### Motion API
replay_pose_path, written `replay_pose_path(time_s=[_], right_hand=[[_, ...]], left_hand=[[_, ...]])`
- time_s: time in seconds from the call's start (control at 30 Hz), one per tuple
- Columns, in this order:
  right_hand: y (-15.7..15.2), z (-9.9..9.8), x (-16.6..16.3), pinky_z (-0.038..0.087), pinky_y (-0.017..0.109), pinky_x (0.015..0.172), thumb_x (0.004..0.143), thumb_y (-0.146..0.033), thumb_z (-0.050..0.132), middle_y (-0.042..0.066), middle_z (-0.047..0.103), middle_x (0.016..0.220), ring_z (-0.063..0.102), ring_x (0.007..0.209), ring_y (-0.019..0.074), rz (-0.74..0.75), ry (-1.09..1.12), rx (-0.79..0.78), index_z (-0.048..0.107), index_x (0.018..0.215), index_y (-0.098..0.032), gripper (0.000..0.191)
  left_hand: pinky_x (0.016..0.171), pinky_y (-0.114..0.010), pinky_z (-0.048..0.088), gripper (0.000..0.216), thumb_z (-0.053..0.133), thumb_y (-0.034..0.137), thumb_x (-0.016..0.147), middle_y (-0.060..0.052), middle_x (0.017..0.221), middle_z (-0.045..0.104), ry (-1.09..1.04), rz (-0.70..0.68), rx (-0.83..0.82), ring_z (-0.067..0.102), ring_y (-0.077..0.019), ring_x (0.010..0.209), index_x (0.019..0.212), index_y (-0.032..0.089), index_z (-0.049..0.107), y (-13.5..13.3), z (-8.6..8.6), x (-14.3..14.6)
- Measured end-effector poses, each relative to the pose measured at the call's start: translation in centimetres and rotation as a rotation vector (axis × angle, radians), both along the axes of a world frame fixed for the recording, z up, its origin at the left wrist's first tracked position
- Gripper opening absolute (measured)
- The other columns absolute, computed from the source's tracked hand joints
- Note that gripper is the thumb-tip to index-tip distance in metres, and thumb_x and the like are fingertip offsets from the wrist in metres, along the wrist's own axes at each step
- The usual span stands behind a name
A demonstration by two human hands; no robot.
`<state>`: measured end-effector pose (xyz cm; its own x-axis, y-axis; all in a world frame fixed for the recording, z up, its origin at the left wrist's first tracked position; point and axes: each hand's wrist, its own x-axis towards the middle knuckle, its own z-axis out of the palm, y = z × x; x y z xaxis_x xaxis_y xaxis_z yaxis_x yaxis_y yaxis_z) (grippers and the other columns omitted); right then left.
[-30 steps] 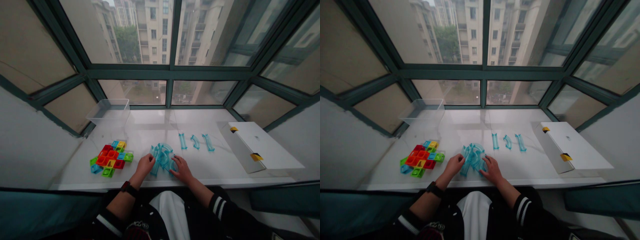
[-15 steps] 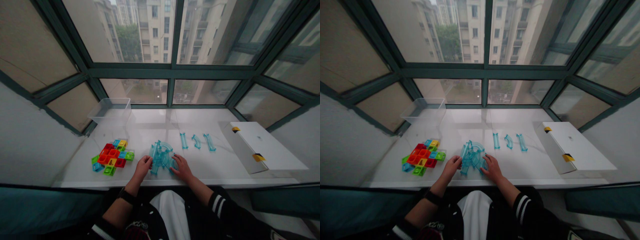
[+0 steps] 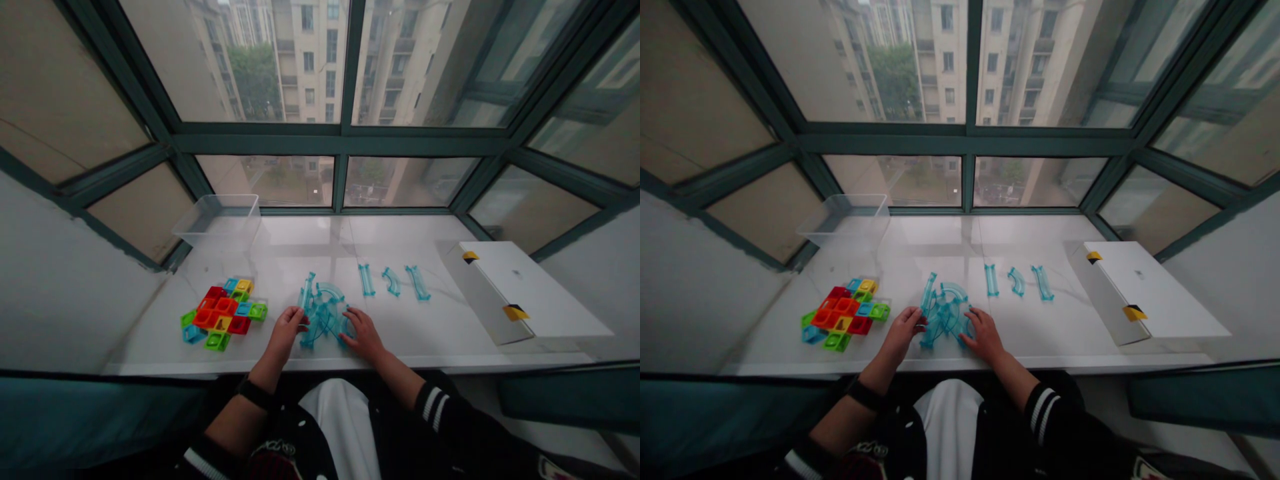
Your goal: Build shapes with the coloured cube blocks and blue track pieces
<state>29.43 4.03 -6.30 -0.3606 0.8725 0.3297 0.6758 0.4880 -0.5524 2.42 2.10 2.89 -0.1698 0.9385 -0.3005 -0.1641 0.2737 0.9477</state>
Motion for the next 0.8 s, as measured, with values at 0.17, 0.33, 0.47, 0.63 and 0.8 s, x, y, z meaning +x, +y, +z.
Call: replay_pose_path(time_s=[0.17,0.33,0.47,0.63,0.8], right_hand=[[-0.1,0.3,0.0,0.047,0.055,0.115,0.089,-0.043,0.073,0.016,0.059,0.145,0.056,0.134,0.0342,0.005,0.003,0.004,0.06,0.141,-0.024,0.057],[-0.2,0.8,0.0,0.047,0.055,0.115,0.091,-0.042,0.069,0.015,0.058,0.146,0.056,0.135,0.0337,0.007,0.027,-0.001,0.06,0.142,-0.025,0.054],[-0.2,0.9,0.1,0.045,0.054,0.117,0.094,-0.042,0.066,0.015,0.058,0.146,0.055,0.136,0.0328,0.003,0.069,-0.013,0.057,0.144,-0.024,0.053],[-0.1,1.1,0.4,0.045,0.054,0.117,0.097,-0.041,0.061,0.015,0.06,0.142,0.055,0.135,0.0319,-0.004,0.147,-0.004,0.054,0.145,-0.022,0.052],[0.2,4.1,-0.3,0.045,0.055,0.117,0.097,-0.041,0.063,0.016,0.061,0.139,0.056,0.133,0.0334,-0.002,0.247,0.056,0.054,0.145,-0.023,0.053]], left_hand=[[0.07,-0.031,0.061,0.053,0.079,0.065,0.07,-0.001,0.083,0.067,-0.033,0.019,0.032,0.074,-0.02,0.082,0.085,0.02,0.057,-0.2,0.7,0.6],[0.078,-0.036,0.064,0.055,0.084,0.062,0.068,-0.004,0.095,0.074,-0.081,-0.004,0.065,0.075,-0.0179,0.078,0.086,0.021,0.053,-0.4,1.0,0.9],[0.08,-0.037,0.064,0.054,0.087,0.057,0.068,-0.005,0.095,0.076,-0.107,-0.018,0.08,0.075,-0.0178,0.078,0.089,0.02,0.054,-0.3,0.9,1.2],[0.074,-0.035,0.062,0.058,0.089,0.053,0.065,-0.007,0.095,0.077,-0.087,-0.034,0.083,0.076,-0.0206,0.08,0.099,0.019,0.057,-0.1,0.5,1.3],[0.075,-0.035,0.062,0.058,0.09,0.049,0.065,-0.008,0.096,0.078,-0.027,-0.055,0.082,0.075,-0.0216,0.085,0.106,0.018,0.062,0.0,0.1,1.6]])
